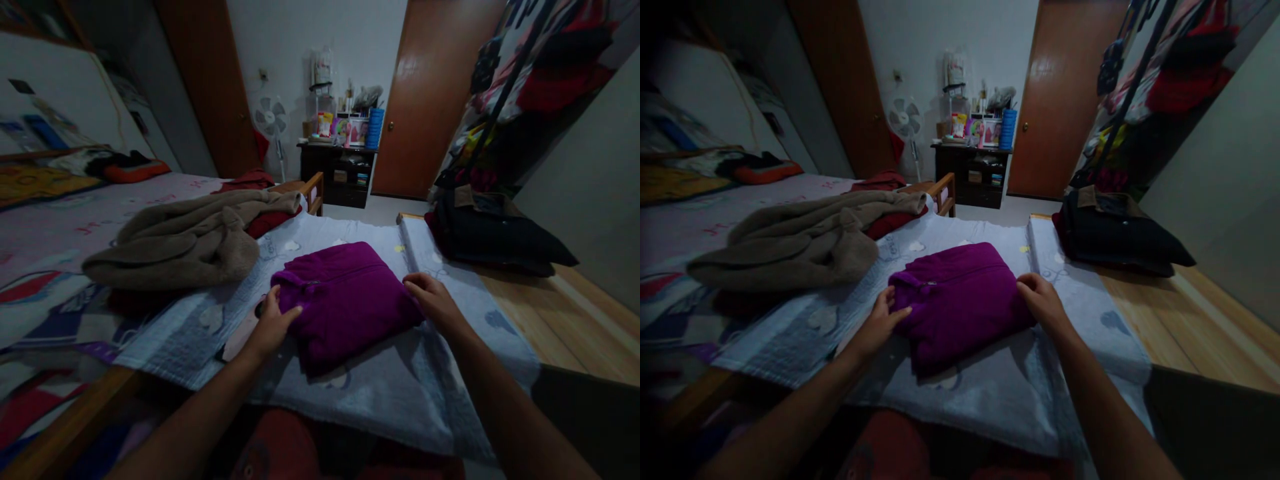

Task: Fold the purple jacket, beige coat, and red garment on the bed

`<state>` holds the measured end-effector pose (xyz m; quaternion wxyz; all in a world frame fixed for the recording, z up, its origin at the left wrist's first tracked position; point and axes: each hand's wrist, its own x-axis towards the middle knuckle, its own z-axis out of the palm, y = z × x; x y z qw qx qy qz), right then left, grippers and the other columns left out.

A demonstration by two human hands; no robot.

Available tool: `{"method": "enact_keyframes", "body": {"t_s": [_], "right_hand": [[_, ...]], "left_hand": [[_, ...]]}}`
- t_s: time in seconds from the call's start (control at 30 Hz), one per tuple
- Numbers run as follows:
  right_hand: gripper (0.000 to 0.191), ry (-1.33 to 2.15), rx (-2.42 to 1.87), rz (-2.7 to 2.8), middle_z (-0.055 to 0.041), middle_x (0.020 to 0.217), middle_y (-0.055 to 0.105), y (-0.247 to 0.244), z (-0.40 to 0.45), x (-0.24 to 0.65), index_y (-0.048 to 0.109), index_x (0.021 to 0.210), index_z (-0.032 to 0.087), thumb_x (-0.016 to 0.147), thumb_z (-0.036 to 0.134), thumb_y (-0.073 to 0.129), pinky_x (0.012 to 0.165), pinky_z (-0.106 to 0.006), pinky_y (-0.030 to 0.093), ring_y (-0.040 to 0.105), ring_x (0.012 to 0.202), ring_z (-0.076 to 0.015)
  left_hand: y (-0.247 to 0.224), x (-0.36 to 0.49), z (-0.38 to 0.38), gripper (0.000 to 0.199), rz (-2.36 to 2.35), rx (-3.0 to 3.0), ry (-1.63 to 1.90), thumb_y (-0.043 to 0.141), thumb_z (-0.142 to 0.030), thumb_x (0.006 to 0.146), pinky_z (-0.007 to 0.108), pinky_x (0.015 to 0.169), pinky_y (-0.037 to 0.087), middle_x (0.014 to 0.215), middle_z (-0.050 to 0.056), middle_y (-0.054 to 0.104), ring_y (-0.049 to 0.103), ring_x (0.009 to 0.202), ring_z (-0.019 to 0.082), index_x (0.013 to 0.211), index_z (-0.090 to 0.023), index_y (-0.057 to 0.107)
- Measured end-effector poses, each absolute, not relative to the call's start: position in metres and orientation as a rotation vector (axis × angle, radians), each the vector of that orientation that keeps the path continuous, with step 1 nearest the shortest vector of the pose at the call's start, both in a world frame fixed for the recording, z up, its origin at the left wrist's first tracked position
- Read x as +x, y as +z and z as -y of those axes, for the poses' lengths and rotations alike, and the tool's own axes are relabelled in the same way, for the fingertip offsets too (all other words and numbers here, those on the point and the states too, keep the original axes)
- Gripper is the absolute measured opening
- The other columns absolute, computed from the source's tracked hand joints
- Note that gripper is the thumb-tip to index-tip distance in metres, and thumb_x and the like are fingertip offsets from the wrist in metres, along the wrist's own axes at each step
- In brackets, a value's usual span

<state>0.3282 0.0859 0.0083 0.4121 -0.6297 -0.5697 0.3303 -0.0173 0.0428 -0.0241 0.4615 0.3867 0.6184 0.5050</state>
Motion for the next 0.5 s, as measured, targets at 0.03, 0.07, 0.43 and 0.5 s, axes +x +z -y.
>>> {"method": "enact_keyframes", "body": {"t_s": [0.03, 0.07, 0.43, 0.5], "right_hand": [[0.022, 0.764, -1.646, 1.435, -0.0062, 0.093, 0.070, 0.006, -0.100, 0.329, 0.066, 0.090, 0.019, 0.076, 0.035, 0.062, 0.083, -0.033, 0.049, 0.063, 0.089, -0.0215], [0.023, 0.726, -1.699, 1.413, -0.0072, 0.098, 0.069, 0.003, -0.113, 0.330, 0.066, 0.094, 0.018, 0.077, 0.033, 0.062, 0.086, -0.033, 0.048, 0.062, 0.093, -0.0221], [0.040, 1.370, -1.861, 1.190, -0.0113, 0.090, 0.072, -0.031, -0.176, 0.337, 0.068, 0.098, 0.015, 0.078, 0.050, 0.067, 0.071, -0.036, 0.054, 0.067, 0.081, -0.0252], [0.042, 1.543, -1.789, 1.079, -0.0109, 0.095, 0.073, -0.034, -0.177, 0.334, 0.067, 0.103, 0.016, 0.080, 0.051, 0.065, 0.073, -0.036, 0.055, 0.069, 0.082, -0.0243]], "left_hand": [[-0.025, -0.015, -0.035, 0.068, -1.494, 0.851, 1.267, 0.076, -0.022, 0.069, 0.036, 0.108, 0.039, 0.143, 0.009, 0.045, 0.037, 0.139, 0.026, 0.128, -0.027, 0.042], [-0.026, -0.012, -0.028, 0.064, -1.474, 0.774, 1.301, 0.075, -0.021, 0.070, 0.036, 0.105, 0.042, 0.140, 0.009, 0.049, 0.042, 0.135, 0.025, 0.125, -0.027, 0.043], [-0.030, 0.005, -0.011, 0.023, -1.130, 0.253, 1.223, 0.066, -0.023, 0.077, 0.034, 0.081, 0.058, 0.102, 0.005, 0.075, 0.070, 0.097, 0.023, 0.100, -0.020, 0.067], [-0.030, 0.007, -0.015, 0.022, -1.148, 0.151, 1.212, 0.063, -0.023, 0.081, 0.034, 0.078, 0.059, 0.100, 0.004, 0.075, 0.071, 0.094, 0.022, 0.103, -0.021, 0.067]]}}
